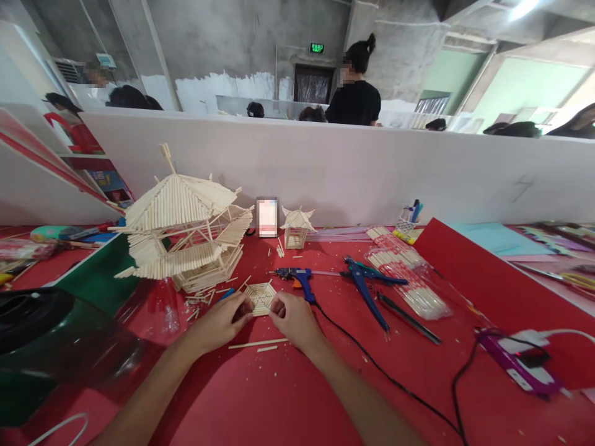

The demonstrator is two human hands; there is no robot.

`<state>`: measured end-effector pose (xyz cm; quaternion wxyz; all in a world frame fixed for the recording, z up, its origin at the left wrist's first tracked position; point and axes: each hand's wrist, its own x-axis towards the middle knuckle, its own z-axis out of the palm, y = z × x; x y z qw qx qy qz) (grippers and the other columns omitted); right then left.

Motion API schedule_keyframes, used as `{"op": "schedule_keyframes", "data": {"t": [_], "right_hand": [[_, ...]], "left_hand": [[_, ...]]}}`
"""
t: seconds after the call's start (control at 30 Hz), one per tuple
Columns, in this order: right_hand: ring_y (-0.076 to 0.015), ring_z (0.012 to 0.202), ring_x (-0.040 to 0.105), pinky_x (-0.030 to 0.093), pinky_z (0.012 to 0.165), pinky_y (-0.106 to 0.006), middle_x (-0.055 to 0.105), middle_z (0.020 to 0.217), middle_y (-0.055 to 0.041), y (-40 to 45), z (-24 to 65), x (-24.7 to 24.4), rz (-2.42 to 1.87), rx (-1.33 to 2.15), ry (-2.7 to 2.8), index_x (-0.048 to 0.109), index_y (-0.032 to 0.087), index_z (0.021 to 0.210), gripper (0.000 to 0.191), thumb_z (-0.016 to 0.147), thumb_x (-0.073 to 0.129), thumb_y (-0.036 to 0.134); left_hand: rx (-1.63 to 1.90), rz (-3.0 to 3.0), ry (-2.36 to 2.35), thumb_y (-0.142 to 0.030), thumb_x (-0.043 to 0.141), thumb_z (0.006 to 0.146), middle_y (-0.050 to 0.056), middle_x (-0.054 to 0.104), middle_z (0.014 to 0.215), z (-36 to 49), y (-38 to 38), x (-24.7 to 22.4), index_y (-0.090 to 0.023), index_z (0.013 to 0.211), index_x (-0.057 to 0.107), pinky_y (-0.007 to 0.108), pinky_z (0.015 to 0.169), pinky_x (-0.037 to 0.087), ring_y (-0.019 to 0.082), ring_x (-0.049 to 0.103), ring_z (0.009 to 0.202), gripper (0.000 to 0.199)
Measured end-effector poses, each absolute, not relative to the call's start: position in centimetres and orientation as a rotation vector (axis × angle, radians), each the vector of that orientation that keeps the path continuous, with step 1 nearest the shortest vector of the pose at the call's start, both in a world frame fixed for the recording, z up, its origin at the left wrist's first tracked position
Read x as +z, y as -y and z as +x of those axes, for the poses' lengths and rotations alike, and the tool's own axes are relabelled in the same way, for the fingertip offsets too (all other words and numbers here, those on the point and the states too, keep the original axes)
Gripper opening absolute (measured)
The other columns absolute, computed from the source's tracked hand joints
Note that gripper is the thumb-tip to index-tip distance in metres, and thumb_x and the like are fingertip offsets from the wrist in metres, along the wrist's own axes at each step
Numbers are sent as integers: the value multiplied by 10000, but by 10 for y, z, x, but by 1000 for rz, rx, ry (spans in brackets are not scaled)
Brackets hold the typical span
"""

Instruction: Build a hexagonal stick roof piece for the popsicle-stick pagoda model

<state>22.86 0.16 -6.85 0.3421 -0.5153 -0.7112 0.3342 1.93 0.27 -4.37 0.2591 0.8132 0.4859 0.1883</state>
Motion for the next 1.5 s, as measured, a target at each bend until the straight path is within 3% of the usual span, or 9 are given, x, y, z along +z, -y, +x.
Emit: {"op": "schedule_keyframes", "data": {"t": [0.1,1.17,1.5], "right_hand": [[-112,553,577,425,539,-199,650,644,27,-2,228,-70,-1327,853,1849,601,197,721,85,719,632,118],[-108,565,570,425,544,-192,653,665,26,-5,230,-74,-1287,842,1867,620,191,747,80,738,642,114],[-112,600,576,409,566,-198,655,695,23,-2,230,-73,-1292,783,1900,621,196,775,91,752,624,108]], "left_hand": [[492,2187,-1370,-234,528,855,38,600,898,22,-3,-43,-195,869,549,290,727,421,178,561,787,46],[522,1940,-1428,-94,538,752,-19,613,660,27,-14,-51,-178,772,585,235,604,375,132,542,622,98],[536,1997,-1412,-132,560,780,-3,618,741,23,-11,-50,-181,811,585,245,650,389,147,553,692,63]]}}
